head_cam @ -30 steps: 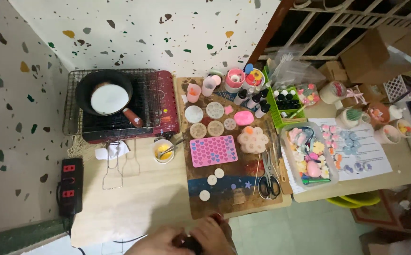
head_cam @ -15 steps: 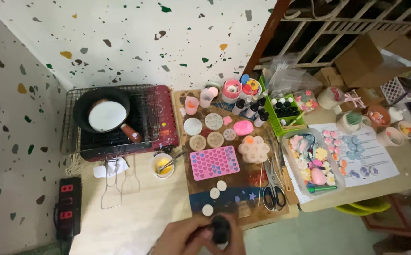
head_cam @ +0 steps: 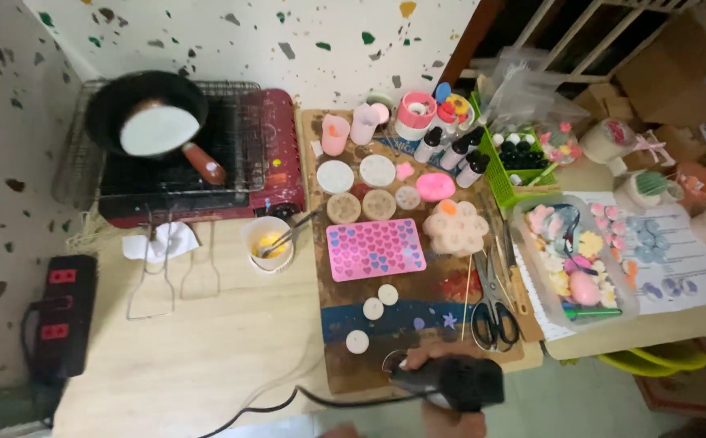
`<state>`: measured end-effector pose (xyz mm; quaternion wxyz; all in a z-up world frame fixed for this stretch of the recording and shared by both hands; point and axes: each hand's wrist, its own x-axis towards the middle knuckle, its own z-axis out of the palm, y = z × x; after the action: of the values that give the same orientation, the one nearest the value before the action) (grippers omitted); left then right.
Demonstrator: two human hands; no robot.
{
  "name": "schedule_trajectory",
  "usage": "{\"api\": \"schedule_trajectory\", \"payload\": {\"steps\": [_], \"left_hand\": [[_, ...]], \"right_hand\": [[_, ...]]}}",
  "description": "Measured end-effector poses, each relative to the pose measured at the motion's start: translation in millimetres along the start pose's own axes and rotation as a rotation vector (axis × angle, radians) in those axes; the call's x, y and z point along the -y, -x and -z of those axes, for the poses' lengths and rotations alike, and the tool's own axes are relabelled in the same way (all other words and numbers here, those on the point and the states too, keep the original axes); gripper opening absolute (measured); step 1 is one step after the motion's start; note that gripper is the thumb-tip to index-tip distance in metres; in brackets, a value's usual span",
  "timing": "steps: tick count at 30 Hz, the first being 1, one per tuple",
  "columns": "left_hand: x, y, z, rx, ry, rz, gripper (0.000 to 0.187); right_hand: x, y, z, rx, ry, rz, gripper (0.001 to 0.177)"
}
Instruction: Assembling and finishing small decorative candles using a heat gun and various wax components.
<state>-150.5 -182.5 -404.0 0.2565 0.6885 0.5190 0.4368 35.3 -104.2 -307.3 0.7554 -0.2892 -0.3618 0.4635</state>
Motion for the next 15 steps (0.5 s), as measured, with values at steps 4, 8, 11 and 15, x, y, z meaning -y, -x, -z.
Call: {"api": "schedule_trajectory", "payload": {"steps": [4, 8, 11, 15], "left_hand": [[67.4, -58.8, -44.1, -0.155, -0.13, 0.073, 0.019], [34.0, -128.0, -5.3, -0.059, 0.181, 0.355, 0.012], [39.2, -146.7, -7.0, 0.084, 0.242, 0.411, 0.015], [40.6, -147.0, -7.9, 0.153, 0.248, 0.359, 0.014]], "right_hand": [[-7.7, 14.1, 20.3, -0.045, 0.023, 0.034, 0.097], [-29.6, 12.3, 36.6, -0.096, 0.009, 0.177, 0.093], [-38.5, 3.3, 43.4, -0.168, 0.049, 0.263, 0.094], [-44.6, 6.0, 47.5, -0.209, 0.045, 0.268, 0.091]]}}
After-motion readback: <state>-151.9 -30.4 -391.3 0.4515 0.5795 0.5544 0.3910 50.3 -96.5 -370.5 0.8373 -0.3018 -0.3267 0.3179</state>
